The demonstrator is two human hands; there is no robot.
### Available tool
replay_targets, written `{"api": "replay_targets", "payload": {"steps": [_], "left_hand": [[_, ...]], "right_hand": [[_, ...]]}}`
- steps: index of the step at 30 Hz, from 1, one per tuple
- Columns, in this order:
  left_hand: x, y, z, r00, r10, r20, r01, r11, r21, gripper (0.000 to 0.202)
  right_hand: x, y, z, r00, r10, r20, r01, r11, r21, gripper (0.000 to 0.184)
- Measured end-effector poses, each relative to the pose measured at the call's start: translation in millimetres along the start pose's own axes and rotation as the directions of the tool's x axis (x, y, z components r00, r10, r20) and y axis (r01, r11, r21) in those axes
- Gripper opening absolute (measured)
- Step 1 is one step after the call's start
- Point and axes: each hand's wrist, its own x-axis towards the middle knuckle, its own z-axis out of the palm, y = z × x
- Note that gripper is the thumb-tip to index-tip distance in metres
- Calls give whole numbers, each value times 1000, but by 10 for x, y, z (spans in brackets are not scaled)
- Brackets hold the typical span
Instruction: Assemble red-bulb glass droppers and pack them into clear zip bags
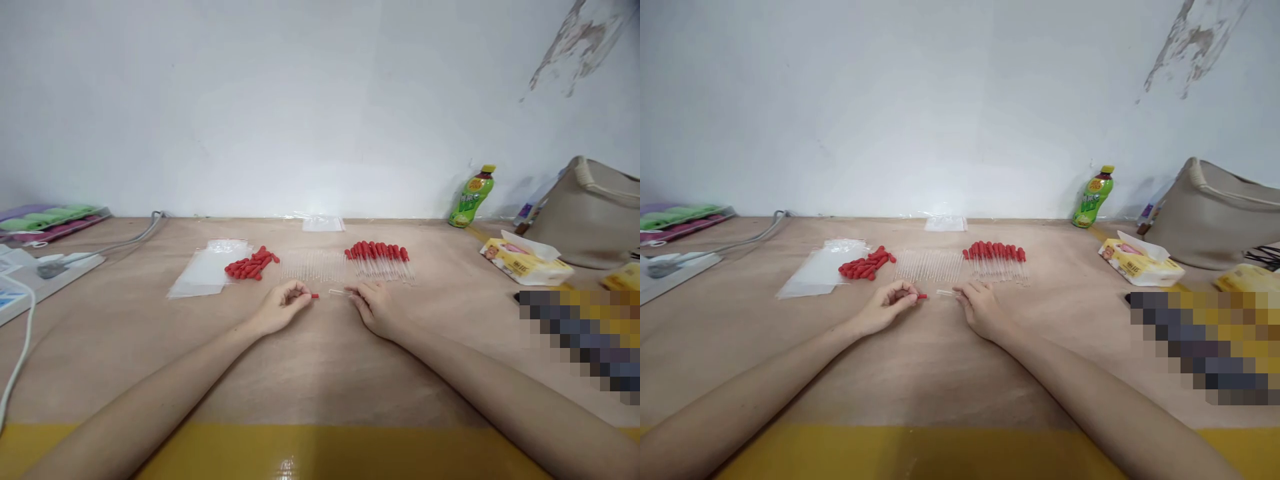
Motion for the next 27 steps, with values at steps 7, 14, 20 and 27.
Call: {"api": "replay_targets", "payload": {"steps": [7,14,20,27], "left_hand": [[-17,-37,99,999,37,-33,-37,999,3,21],[-25,-26,125,999,52,-16,-53,996,-67,22],[-16,-31,148,1000,-3,-1,3,999,-34,23],[-56,24,147,999,30,13,-30,999,-30,21]], "right_hand": [[13,-112,-4,1000,-26,-13,26,998,57,20],[11,-164,17,999,-46,2,46,997,56,20],[5,-161,25,998,-55,23,52,992,118,14],[10,-102,30,993,-60,100,41,982,183,15]]}}
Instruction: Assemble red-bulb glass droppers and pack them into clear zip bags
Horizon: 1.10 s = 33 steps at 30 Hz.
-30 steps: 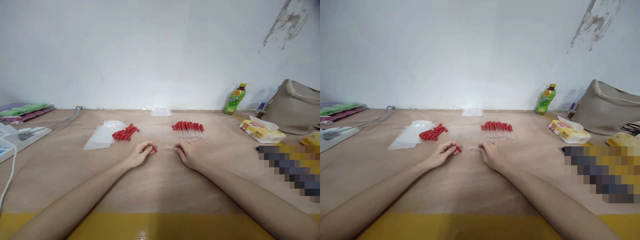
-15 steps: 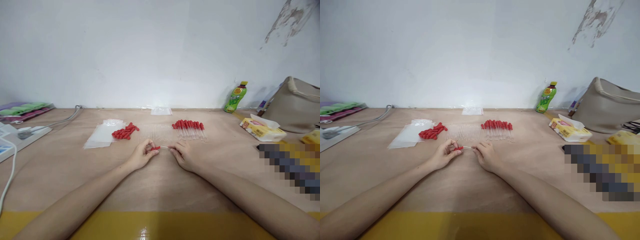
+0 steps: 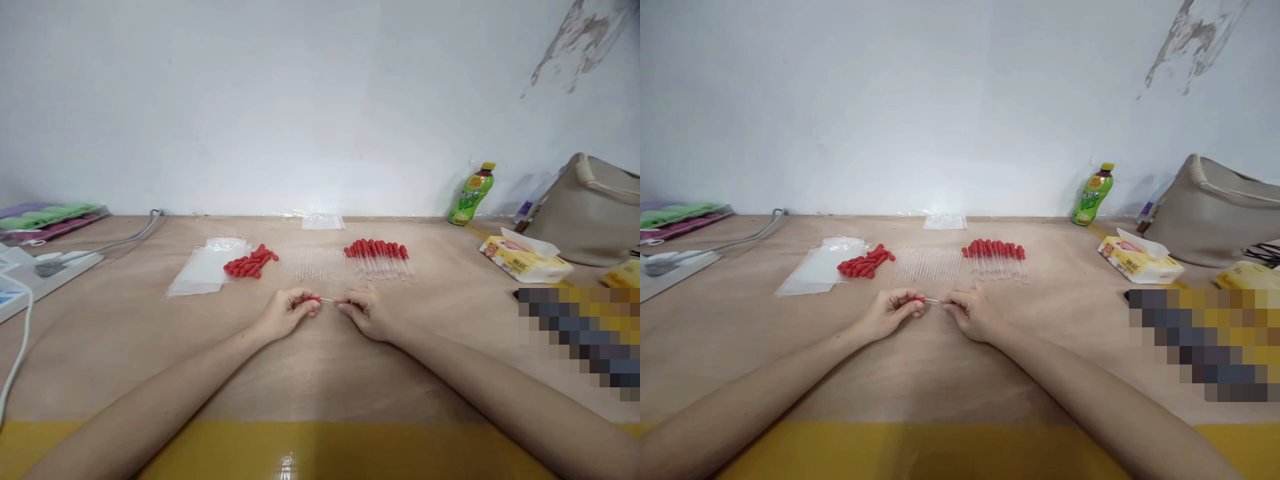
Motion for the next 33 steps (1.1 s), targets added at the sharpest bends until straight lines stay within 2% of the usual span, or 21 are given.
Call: {"api": "replay_targets", "payload": {"steps": [6,12,22,29,33], "left_hand": [[-23,33,-3,998,-23,52,24,999,-30,19],[-39,70,2,991,-48,128,49,999,-3,19],[-19,57,2,987,-59,151,69,996,-60,20],[-16,77,2,993,-74,90,69,996,49,22],[-27,34,8,1000,-19,2,18,989,146,24]], "right_hand": [[15,30,-27,999,-15,45,15,1000,2,16],[43,28,-121,990,-100,104,106,993,-52,18],[29,55,-108,970,-240,43,244,948,-206,24],[0,-41,-98,980,-196,42,199,924,-327,22],[26,-65,-80,994,-88,63,102,957,-270,23]]}}
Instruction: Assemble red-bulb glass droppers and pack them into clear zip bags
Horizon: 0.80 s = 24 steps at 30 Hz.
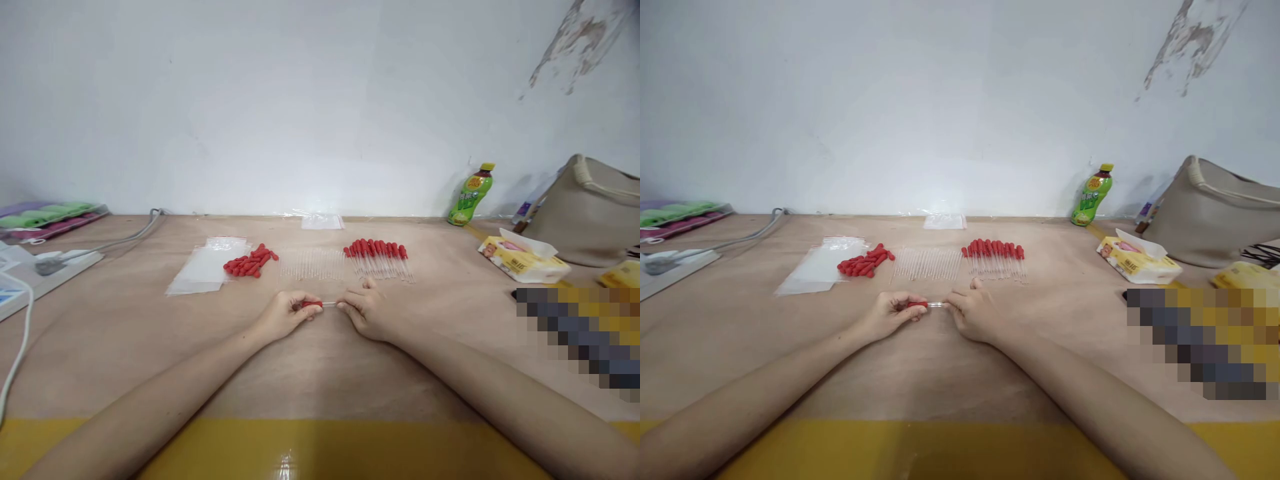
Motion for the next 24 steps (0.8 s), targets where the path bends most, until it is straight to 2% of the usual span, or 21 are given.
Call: {"api": "replay_targets", "payload": {"steps": [5,8,11,15,19,24], "left_hand": [[-21,-51,7,997,61,-39,-56,991,119,23],[-23,-30,3,996,75,-56,-67,989,131,22],[-15,8,-10,996,55,-74,-48,994,101,22],[-2,17,-27,998,26,-55,-21,996,85,24],[1,-29,-25,999,19,-31,-17,996,86,25],[-12,-32,-5,999,29,-15,-28,998,48,24]], "right_hand": [[26,6,-15,969,182,170,-214,958,192,27],[32,21,-43,956,199,217,-256,924,282,26],[36,26,-98,962,207,180,-257,910,324,17],[23,9,-151,979,182,96,-199,957,211,12],[-4,28,-61,998,57,-22,-53,986,161,15],[-7,38,71,998,14,-60,-6,990,143,19]]}}
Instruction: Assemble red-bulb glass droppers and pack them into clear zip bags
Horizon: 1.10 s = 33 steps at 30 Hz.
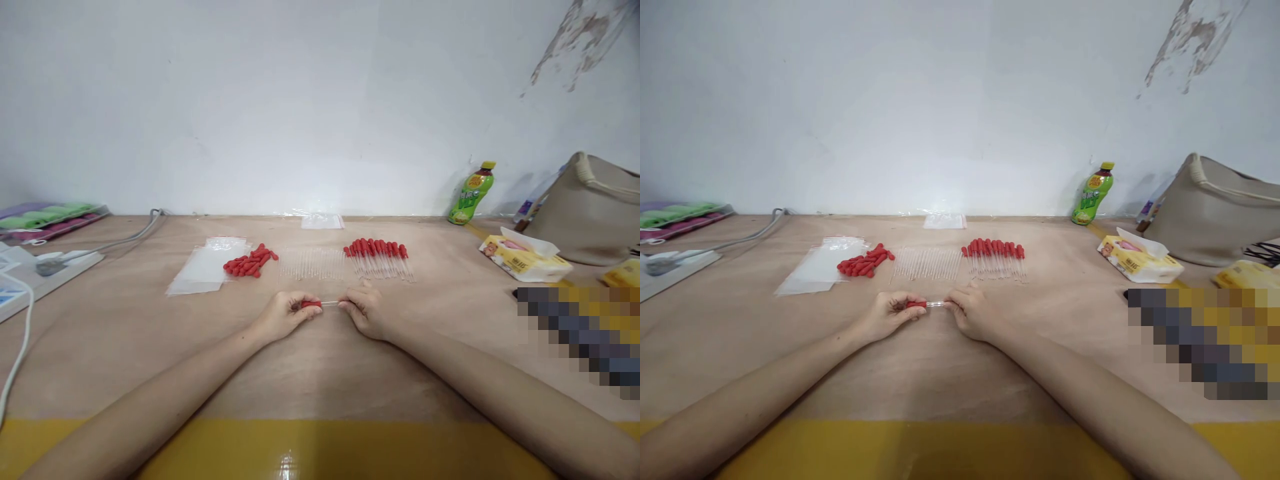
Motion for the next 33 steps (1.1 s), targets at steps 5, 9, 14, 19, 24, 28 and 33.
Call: {"api": "replay_targets", "payload": {"steps": [5,9,14,19,24,28,33], "left_hand": [[-13,57,7,999,41,-2,-40,999,19,22],[-10,49,3,999,54,0,-54,998,37,22],[-8,-9,1,994,107,5,-107,987,119,22],[-13,-3,-4,986,166,5,-164,969,184,21],[17,-4,-58,972,234,12,-227,930,290,20],[69,-56,-116,963,260,-67,-222,911,347,33],[102,-59,-148,973,232,-16,-203,880,430,19]], "right_hand": [[5,-47,34,1000,-7,27,7,1000,-21,23],[12,-72,38,995,53,80,-52,998,-19,27],[30,-99,25,982,122,146,-125,992,12,31],[48,-115,16,971,168,169,-179,983,48,31],[83,-172,-124,945,196,261,-208,978,19,24],[120,-99,-325,884,330,332,-385,916,114,17],[317,225,-474,760,629,161,-648,753,115,24]]}}
